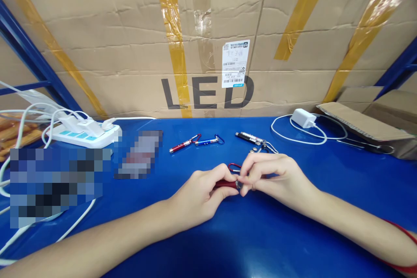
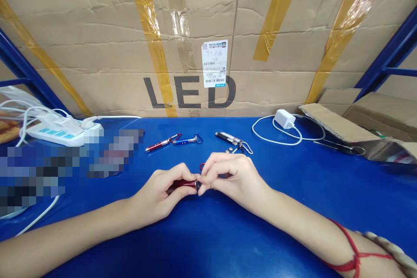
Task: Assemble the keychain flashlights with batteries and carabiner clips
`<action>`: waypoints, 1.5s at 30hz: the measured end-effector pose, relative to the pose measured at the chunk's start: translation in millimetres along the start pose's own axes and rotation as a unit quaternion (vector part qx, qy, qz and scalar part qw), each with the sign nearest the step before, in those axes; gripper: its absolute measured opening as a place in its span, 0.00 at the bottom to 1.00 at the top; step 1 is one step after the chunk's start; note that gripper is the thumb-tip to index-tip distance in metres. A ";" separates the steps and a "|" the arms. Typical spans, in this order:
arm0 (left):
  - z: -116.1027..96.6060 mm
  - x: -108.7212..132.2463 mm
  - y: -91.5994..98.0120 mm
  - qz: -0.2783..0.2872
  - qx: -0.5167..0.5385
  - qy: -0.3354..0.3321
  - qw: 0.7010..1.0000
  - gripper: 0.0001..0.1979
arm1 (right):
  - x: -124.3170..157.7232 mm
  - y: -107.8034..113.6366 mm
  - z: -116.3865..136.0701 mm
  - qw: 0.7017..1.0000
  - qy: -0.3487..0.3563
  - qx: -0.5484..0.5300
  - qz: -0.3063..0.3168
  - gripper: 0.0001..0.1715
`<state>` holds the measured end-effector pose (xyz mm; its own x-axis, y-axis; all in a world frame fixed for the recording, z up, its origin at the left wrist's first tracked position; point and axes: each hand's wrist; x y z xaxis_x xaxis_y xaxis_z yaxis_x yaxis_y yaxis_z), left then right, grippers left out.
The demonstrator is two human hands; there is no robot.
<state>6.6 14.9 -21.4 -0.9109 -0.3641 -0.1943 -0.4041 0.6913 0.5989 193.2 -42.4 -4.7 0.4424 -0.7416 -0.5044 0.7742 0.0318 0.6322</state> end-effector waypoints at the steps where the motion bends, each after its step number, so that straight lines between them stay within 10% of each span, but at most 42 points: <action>1: 0.3 -0.2 -0.2 -0.002 0.002 0.000 1.000 0.03 | -0.1 -0.4 0.3 1.000 0.001 0.006 -0.003 0.11; 11: 0.2 -0.8 -0.6 -0.038 -0.013 -0.035 0.999 0.05 | 2.3 -7.7 3.4 0.998 -0.015 0.048 -0.047 0.11; 25: -0.2 -4.3 -1.0 -0.097 -0.090 -0.065 0.989 0.07 | -0.4 -13.9 4.2 0.935 -0.315 -0.161 -0.035 0.23; 45: -2.1 -3.6 -0.6 -0.097 -0.114 -0.023 0.988 0.08 | -4.0 -9.8 7.1 0.905 -0.366 -0.213 -0.028 0.19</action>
<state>10.3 14.4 -19.5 -0.8232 -0.4441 -0.3538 -0.5465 0.4508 0.7057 180.7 -44.5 -4.8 0.0992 -0.9905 0.0952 0.9596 0.1206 0.2542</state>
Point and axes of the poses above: each hand's wrist, its own x-axis away from the middle knuckle, its own y-axis out of the back of the hand, z = x × y, and after that the axes turned 10 degrees about z, right-handed
